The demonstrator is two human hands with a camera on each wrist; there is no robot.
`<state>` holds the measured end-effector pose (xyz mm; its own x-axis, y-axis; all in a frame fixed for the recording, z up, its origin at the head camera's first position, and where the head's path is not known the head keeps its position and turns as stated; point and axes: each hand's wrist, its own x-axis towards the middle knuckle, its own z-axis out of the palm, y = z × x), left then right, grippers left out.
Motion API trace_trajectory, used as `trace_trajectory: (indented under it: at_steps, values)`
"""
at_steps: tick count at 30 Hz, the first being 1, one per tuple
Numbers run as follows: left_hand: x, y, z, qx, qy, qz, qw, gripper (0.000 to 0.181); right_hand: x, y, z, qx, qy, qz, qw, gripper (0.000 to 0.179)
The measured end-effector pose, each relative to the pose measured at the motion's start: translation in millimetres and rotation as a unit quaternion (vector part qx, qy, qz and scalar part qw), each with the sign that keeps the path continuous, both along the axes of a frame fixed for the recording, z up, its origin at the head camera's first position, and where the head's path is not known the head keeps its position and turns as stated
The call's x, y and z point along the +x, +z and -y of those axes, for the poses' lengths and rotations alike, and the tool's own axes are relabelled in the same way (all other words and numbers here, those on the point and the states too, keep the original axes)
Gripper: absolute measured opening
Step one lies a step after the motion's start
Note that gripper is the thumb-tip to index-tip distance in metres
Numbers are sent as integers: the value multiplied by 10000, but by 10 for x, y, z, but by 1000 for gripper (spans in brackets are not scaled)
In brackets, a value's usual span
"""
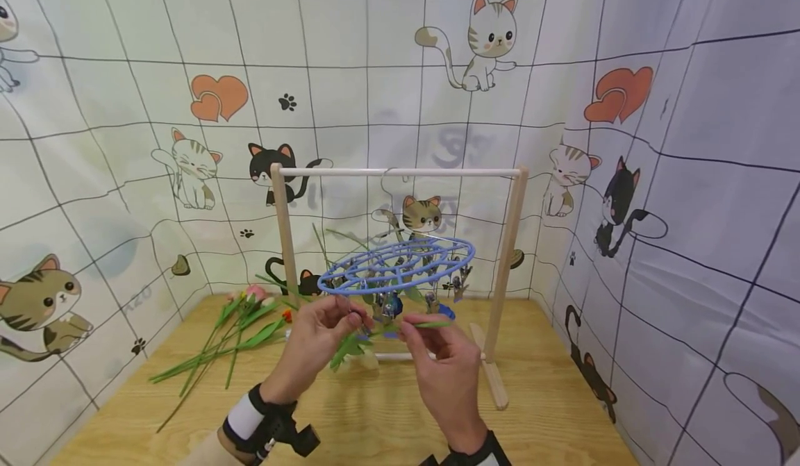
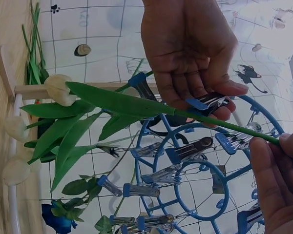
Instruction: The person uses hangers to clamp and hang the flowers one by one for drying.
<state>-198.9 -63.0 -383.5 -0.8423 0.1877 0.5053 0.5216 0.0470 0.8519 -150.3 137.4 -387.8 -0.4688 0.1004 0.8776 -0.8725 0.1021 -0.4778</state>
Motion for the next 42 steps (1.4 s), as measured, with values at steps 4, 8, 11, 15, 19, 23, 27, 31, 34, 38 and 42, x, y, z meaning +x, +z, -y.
trace_trajectory:
  at_steps: [4, 8, 11, 15, 19, 23, 27, 31, 34, 38, 42]
  values:
    - [-42, -51, 8, 351, -514, 374, 9974, 16, -12, -9, 14, -19, 46, 86, 10000, 28]
    - [-43, -56, 1, 502, -746, 653, 9938, 22, -81, -86, 0, -132, 249, 42, 9996, 29]
    - [-43, -58, 1, 494, -794, 869, 9918, 25, -148, -162, -23, -195, 352, 16, 9992, 30]
    - [-47, -59, 7, 396, -796, 1059, 9904, 29, -103, -105, -12, -214, 345, 25, 9992, 29]
    - [-43, -56, 18, 264, -825, 1029, 9909, 31, -8, -2, 11, -150, 244, 85, 9996, 28]
    - [-56, -79, 25, 244, -1048, 889, 9902, 28, 15, 6, -2, -35, 127, 138, 9998, 28]
    - [-82, -124, 33, 179, -1194, 776, 9896, 27, 3, -30, -23, 37, 190, 143, 9997, 30]
    - [-110, -175, 46, -20, -1117, 636, 9917, 31, -13, -78, -42, 93, 260, 216, 9994, 31]
    - [-127, -204, 49, -177, -1039, 549, 9929, 35, -28, -110, -55, 134, 293, 332, 9989, 30]
    - [-122, -222, 65, -367, -911, 510, 9939, 38, -36, -152, -77, 229, 238, 605, 9976, 28]
    - [-99, -229, 89, -550, -836, 477, 9938, 40, -33, -193, -106, 284, 206, 925, 9951, 27]
